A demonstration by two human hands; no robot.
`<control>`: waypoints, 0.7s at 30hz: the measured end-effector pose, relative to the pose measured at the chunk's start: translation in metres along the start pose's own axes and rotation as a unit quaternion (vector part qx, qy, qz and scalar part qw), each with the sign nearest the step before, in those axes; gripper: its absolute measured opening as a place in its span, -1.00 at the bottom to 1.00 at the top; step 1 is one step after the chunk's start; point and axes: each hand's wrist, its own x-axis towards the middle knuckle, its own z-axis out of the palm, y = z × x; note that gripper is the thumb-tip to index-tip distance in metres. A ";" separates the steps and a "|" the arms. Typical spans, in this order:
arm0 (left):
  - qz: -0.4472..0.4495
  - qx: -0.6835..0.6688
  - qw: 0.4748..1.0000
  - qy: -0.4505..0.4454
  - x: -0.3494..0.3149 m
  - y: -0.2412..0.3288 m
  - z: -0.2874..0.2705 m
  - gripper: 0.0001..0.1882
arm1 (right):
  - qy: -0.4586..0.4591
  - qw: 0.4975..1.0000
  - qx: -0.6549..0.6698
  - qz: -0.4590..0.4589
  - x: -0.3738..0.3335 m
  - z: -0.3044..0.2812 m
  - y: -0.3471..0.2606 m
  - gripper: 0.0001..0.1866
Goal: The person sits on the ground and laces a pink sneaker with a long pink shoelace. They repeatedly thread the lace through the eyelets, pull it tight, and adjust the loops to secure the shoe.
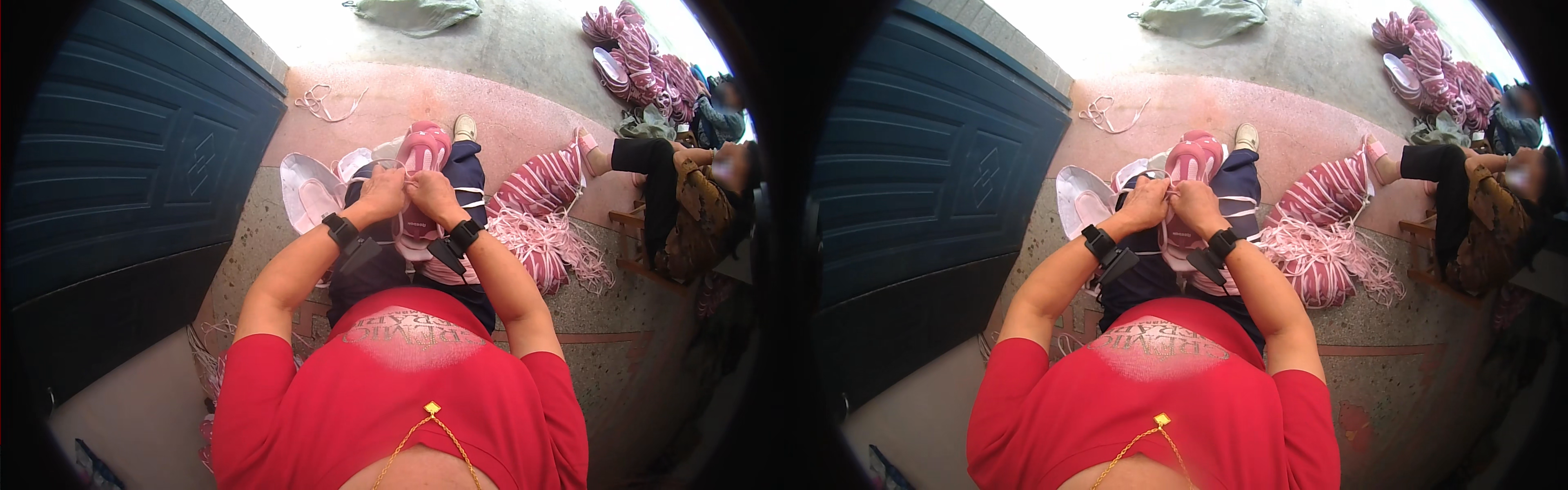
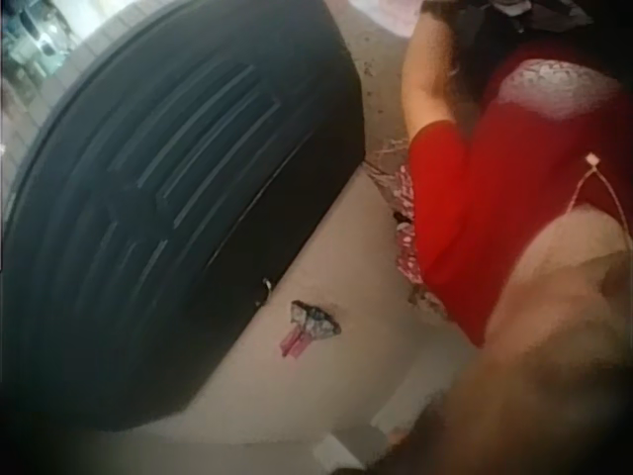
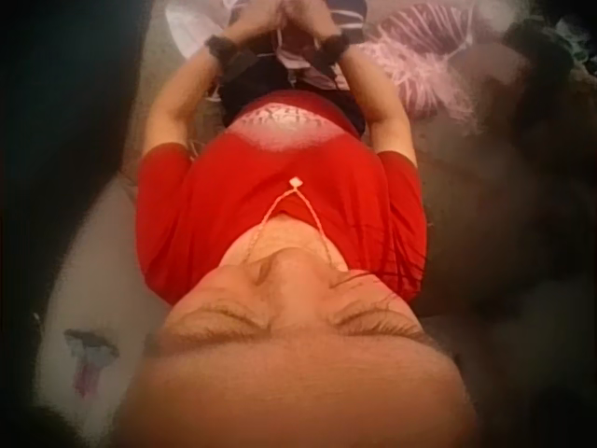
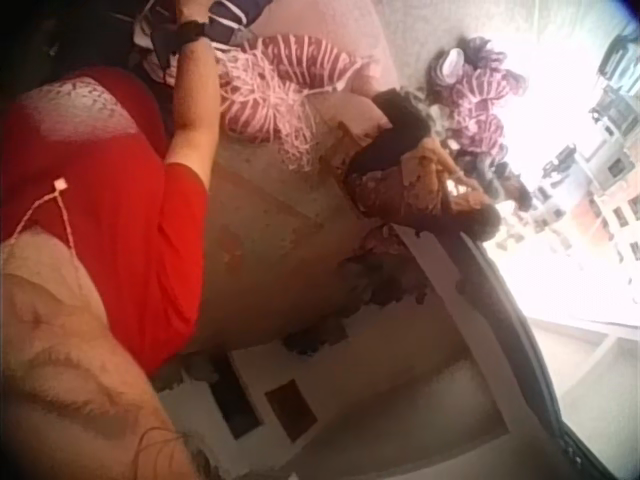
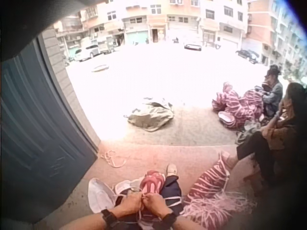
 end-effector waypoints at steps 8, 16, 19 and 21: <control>0.020 -0.063 0.998 -0.008 0.008 -0.017 0.009 -0.66 | 0.003 0.990 -0.141 0.016 -0.001 0.003 -0.015 -0.77; 0.026 -0.161 0.985 0.049 0.006 -0.026 0.010 -0.75 | 0.063 0.949 -0.289 -0.108 -0.010 0.024 -0.010 -0.83; 0.109 -0.098 0.976 0.161 -0.007 -0.021 0.009 -0.74 | 0.027 0.975 -0.183 -0.122 -0.014 0.010 -0.001 -0.83; 0.174 -0.031 0.963 0.202 -0.027 0.001 -0.005 -0.77 | 0.006 0.979 -0.133 -0.154 -0.039 -0.003 0.018 -0.81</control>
